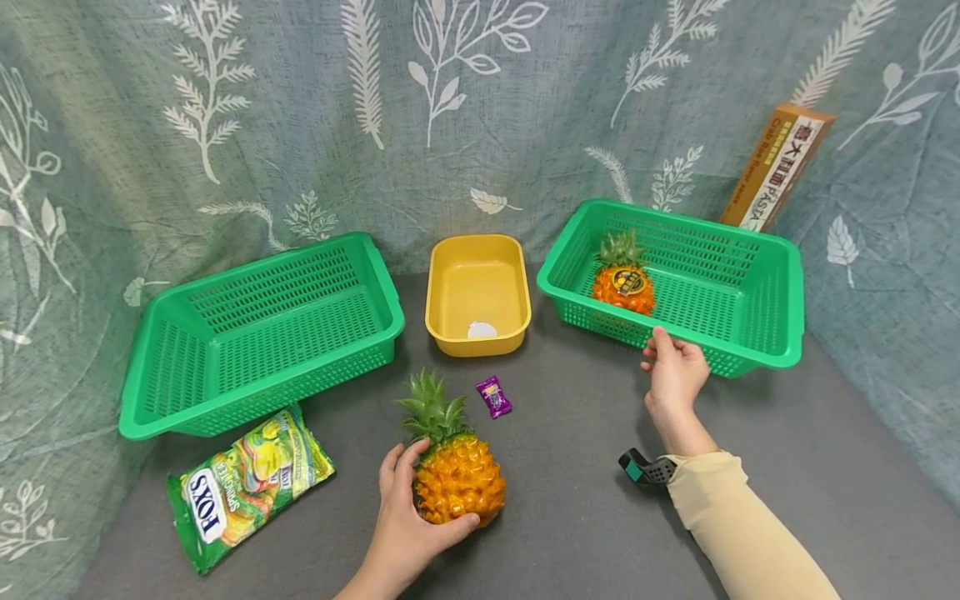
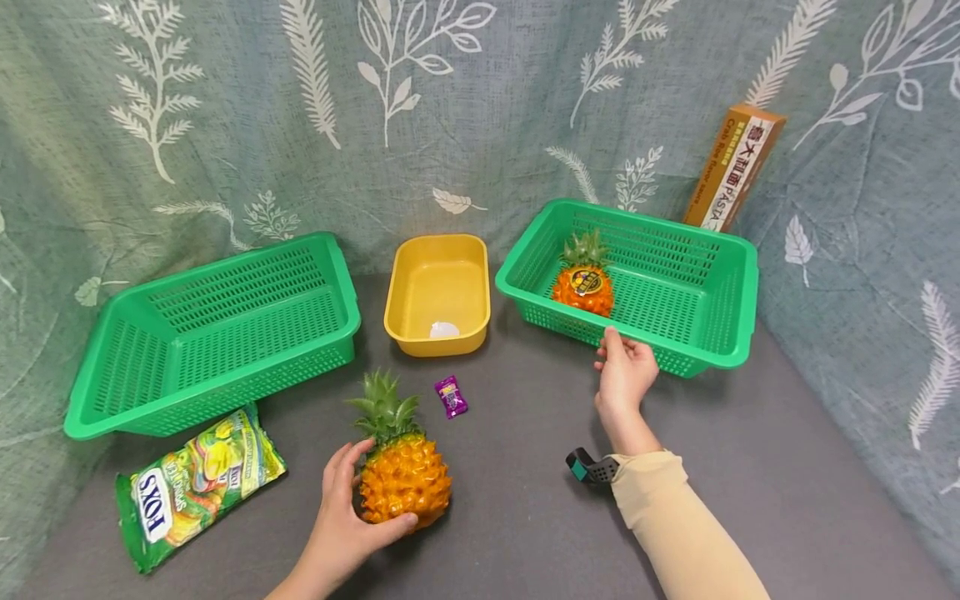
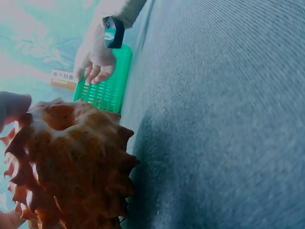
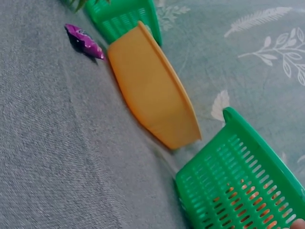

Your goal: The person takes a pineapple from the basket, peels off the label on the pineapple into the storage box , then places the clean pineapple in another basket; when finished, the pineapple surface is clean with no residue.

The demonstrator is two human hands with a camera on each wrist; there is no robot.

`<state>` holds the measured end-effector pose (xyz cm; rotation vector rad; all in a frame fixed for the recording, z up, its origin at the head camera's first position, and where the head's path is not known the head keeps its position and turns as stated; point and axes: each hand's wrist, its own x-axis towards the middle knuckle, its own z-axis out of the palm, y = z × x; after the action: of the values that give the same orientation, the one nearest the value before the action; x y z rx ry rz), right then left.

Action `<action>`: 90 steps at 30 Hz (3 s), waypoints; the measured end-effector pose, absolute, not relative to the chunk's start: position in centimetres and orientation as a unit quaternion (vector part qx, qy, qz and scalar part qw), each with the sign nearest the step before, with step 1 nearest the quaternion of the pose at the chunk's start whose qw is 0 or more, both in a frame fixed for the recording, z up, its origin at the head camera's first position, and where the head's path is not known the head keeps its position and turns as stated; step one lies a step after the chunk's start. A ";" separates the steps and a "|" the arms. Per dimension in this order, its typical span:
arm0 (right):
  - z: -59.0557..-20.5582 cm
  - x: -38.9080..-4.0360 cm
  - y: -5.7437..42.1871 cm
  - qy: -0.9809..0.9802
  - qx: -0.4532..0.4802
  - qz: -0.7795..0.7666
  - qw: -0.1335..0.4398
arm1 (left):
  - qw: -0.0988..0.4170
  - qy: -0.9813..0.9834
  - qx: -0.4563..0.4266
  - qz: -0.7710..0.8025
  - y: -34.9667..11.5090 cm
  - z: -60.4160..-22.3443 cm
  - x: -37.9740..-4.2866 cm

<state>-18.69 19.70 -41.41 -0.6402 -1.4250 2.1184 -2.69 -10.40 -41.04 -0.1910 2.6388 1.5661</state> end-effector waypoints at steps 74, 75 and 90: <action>-41.4 -18.9 19.6 -0.524 -0.242 0.773 0.264 | 0.027 0.833 0.092 0.546 -18.7 -29.4 -10.2; -41.4 -18.8 19.6 -0.524 -0.242 0.773 0.264 | 0.036 0.824 0.083 0.560 -19.1 -28.8 -10.9; -41.5 -18.7 19.7 -0.521 -0.237 0.777 0.263 | 0.120 0.860 -0.012 0.496 -24.9 -27.5 -20.2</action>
<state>-18.69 19.67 -41.50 -0.6417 -1.4089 2.1000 -20.20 -24.87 -27.48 -0.0353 2.5124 1.4490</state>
